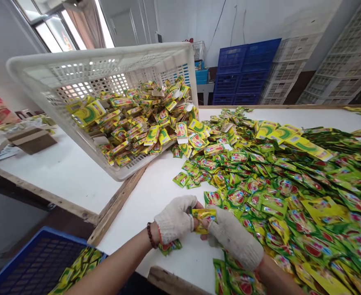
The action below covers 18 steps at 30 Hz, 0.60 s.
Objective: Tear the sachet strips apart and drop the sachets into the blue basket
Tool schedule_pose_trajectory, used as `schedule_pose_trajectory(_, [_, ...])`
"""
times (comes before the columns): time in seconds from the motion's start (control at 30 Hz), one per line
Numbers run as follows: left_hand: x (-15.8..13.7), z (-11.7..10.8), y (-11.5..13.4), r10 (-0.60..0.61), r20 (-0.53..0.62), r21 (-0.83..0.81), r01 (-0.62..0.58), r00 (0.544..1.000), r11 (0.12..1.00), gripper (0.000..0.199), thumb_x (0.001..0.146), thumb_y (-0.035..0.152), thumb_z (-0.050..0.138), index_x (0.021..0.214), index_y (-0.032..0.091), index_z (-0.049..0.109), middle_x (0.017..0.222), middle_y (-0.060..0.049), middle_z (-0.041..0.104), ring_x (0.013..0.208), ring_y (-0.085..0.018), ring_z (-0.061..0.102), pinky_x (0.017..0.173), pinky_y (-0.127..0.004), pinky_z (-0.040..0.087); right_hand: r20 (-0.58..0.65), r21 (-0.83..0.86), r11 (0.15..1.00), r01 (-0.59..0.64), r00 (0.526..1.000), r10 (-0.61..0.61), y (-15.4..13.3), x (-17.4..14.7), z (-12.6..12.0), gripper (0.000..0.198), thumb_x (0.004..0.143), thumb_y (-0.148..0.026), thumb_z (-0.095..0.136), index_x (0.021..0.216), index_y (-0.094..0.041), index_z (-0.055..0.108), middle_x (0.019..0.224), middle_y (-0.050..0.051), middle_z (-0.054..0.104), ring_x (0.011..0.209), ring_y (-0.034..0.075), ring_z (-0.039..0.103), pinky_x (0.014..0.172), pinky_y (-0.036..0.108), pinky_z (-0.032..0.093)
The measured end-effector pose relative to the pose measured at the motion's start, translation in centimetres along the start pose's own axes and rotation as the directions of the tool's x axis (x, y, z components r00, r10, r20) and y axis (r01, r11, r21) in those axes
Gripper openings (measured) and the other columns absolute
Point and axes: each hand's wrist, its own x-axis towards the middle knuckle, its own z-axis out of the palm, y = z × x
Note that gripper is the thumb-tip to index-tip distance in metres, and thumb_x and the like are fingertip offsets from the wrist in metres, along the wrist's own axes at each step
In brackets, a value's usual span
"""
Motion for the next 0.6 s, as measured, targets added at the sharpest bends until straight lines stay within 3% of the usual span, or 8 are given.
schedule_pose_trajectory(0.07, [1.4, -1.5, -0.1, 0.063, -0.071, 0.142, -0.053, 0.995, 0.988, 0.029, 0.068, 0.027, 0.064, 0.093, 0.016, 0.056, 0.081, 0.000, 0.060, 0.066, -0.011, 0.054, 0.060, -0.022, 0.044, -0.026, -0.046, 0.996, -0.074, 0.997, 0.072, 0.1, 0.1, -0.4, 0.035, 0.080, -0.044, 0.045, 0.099, -0.015, 0.051, 0.059, 0.000, 0.057, 0.044, 0.009, 0.049, 0.039, 0.018, 0.031])
schedule_pose_trajectory(0.13, [3.4, -4.6, 0.0, 0.184, -0.260, 0.468, -0.043, 0.948, 0.882, 0.028, 0.074, 0.030, 0.059, 0.098, 0.018, 0.055, 0.088, -0.001, 0.060, 0.075, -0.013, 0.056, 0.068, -0.024, 0.047, -0.098, -0.154, 0.983, -0.099, 0.992, 0.085, 0.5, 0.3, -0.7, 0.034, 0.082, -0.042, 0.041, 0.099, -0.016, 0.053, 0.055, 0.000, 0.057, 0.042, 0.009, 0.048, 0.037, 0.017, 0.028])
schedule_pose_trajectory(0.17, [4.6, -6.6, 0.0, 0.263, -0.376, 0.632, 0.039, 0.889, 0.774, 0.025, 0.077, 0.030, 0.056, 0.099, 0.018, 0.055, 0.092, -0.002, 0.060, 0.081, -0.014, 0.057, 0.074, -0.024, 0.047, -0.122, -0.189, 0.976, -0.104, 0.989, 0.082, 0.7, 0.4, -0.8, 0.034, 0.082, -0.041, 0.040, 0.101, -0.016, 0.054, 0.056, 0.000, 0.058, 0.043, 0.009, 0.049, 0.037, 0.017, 0.028])
schedule_pose_trajectory(0.2, [5.6, -8.7, 0.1, 0.322, -0.486, 0.754, 0.204, 0.812, 0.624, 0.025, 0.079, 0.030, 0.053, 0.102, 0.020, 0.055, 0.098, -0.003, 0.060, 0.089, -0.015, 0.056, 0.080, -0.024, 0.046, -0.140, -0.201, 0.974, -0.107, 0.987, 0.080, 0.9, 0.6, -0.8, 0.036, 0.081, -0.041, 0.040, 0.104, -0.017, 0.054, 0.059, 0.001, 0.059, 0.044, 0.010, 0.051, 0.037, 0.018, 0.030])
schedule_pose_trajectory(0.27, [7.5, -13.0, 0.4, 0.346, -0.625, 0.747, 0.408, 0.700, 0.525, 0.027, 0.079, 0.022, 0.049, 0.105, 0.017, 0.055, 0.110, -0.010, 0.055, 0.102, -0.022, 0.053, 0.087, -0.031, 0.043, -0.159, -0.168, 0.981, -0.101, 0.985, 0.074, 1.2, 0.8, -0.8, 0.039, 0.080, -0.040, 0.042, 0.109, -0.017, 0.054, 0.068, 0.003, 0.063, 0.049, 0.011, 0.056, 0.041, 0.019, 0.035])
schedule_pose_trajectory(0.33, [8.8, -16.3, 0.6, 0.334, -0.687, 0.715, 0.520, 0.645, 0.468, 0.031, 0.077, 0.018, 0.048, 0.107, 0.014, 0.055, 0.112, -0.015, 0.053, 0.107, -0.028, 0.050, 0.087, -0.037, 0.042, -0.169, -0.088, 0.992, -0.089, 0.983, 0.073, 1.2, 0.9, -0.9, 0.042, 0.078, -0.039, 0.043, 0.112, -0.016, 0.053, 0.081, 0.005, 0.065, 0.057, 0.012, 0.060, 0.046, 0.019, 0.042])
schedule_pose_trajectory(0.43, [9.6, -18.7, 0.7, 0.320, -0.691, 0.721, 0.585, 0.649, 0.371, 0.031, 0.077, 0.019, 0.047, 0.106, 0.015, 0.056, 0.110, -0.016, 0.054, 0.109, -0.032, 0.047, 0.087, -0.041, 0.041, -0.168, -0.050, 0.996, -0.071, 0.984, 0.061, 1.2, 1.0, -1.0, 0.037, 0.078, -0.038, 0.043, 0.105, -0.016, 0.055, 0.086, 0.006, 0.065, 0.063, 0.013, 0.062, 0.052, 0.021, 0.046])
schedule_pose_trajectory(0.6, [9.5, -19.7, 0.8, 0.275, -0.653, 0.756, 0.591, 0.706, 0.281, 0.033, 0.072, 0.023, 0.053, 0.104, 0.014, 0.058, 0.109, -0.017, 0.058, 0.105, -0.033, 0.051, 0.085, -0.042, 0.042, -0.164, -0.174, 0.985, -0.015, 0.986, -0.013, 1.2, 1.1, -0.9, 0.031, 0.078, -0.036, 0.043, 0.096, -0.016, 0.058, 0.075, 0.005, 0.064, 0.064, 0.015, 0.059, 0.057, 0.024, 0.045])
